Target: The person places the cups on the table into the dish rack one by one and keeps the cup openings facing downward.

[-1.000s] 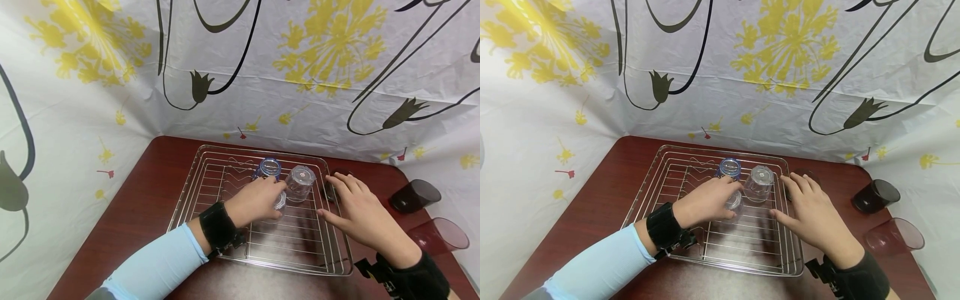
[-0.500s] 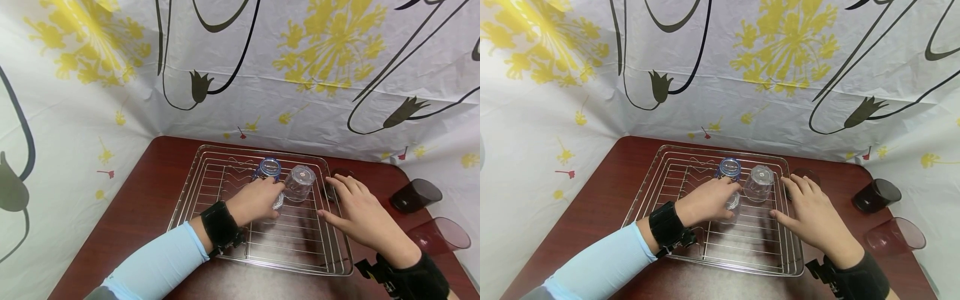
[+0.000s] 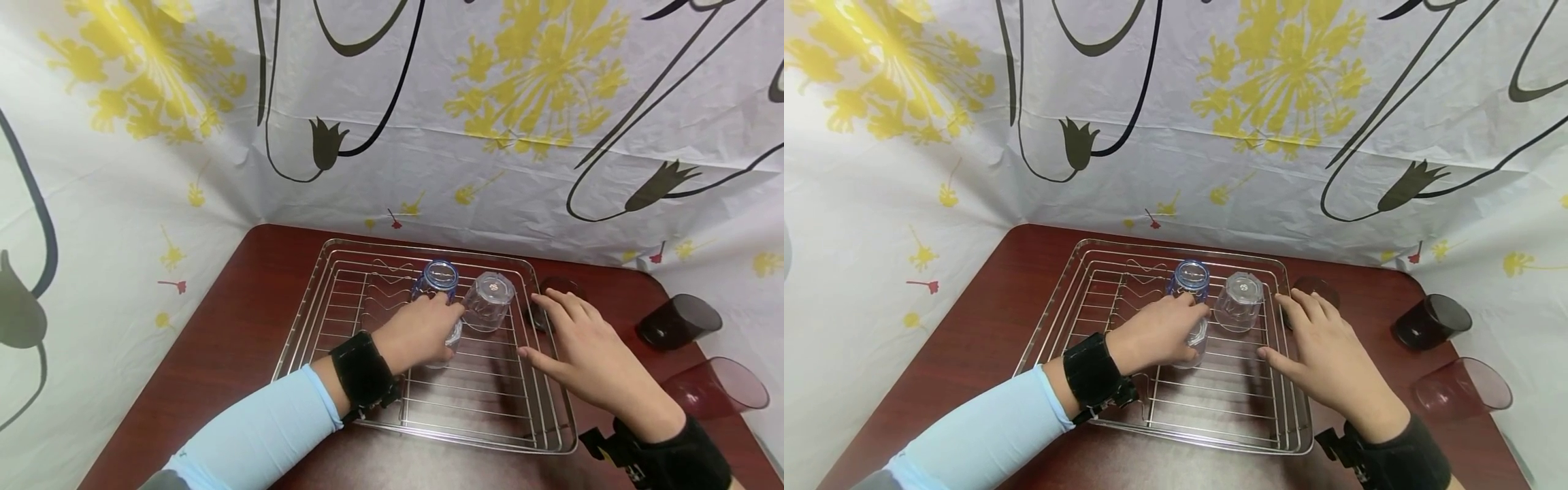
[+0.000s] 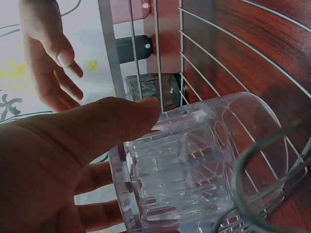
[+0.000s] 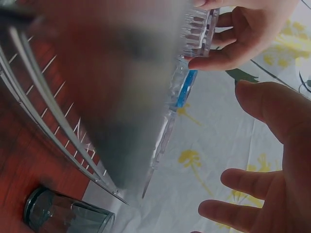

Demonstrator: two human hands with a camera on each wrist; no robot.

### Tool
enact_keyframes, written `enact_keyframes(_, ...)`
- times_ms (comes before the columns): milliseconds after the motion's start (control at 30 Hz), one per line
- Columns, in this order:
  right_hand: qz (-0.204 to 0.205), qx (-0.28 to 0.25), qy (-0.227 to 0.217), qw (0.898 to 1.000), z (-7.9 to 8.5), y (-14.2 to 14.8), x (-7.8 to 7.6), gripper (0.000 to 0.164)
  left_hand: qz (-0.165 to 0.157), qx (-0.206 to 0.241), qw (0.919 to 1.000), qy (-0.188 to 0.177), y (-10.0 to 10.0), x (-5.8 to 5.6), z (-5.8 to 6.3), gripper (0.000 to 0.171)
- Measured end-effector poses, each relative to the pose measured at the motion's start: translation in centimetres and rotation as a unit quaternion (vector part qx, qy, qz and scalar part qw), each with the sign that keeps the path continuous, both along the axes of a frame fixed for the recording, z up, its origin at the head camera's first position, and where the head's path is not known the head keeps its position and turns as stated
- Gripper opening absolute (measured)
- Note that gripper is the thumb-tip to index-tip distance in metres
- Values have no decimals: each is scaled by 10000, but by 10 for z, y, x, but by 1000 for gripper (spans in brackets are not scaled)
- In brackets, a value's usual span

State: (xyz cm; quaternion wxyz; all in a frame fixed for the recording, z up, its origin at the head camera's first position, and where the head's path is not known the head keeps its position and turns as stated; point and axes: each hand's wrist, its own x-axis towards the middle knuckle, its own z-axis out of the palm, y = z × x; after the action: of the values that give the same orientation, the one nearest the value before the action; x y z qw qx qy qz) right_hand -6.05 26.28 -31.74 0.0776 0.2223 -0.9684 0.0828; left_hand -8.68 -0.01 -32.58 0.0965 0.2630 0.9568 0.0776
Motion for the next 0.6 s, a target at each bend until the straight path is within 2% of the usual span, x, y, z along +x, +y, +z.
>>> enact_keyframes(133, -17, -13, -38, 10000, -1, 1, 0, 83, -16, -71, 10000, -21, 0, 0, -2, 67)
enact_keyframes(333, -12, -21, 2, 10000, -2, 2, -1, 82, -11, -156, 9999, -46, 0, 1, -3, 76)
enact_keyframes(600, 0, -34, 16, 10000, -3, 3, -2, 83, 14, -105, 9998, 191, -2, 6, 4, 83)
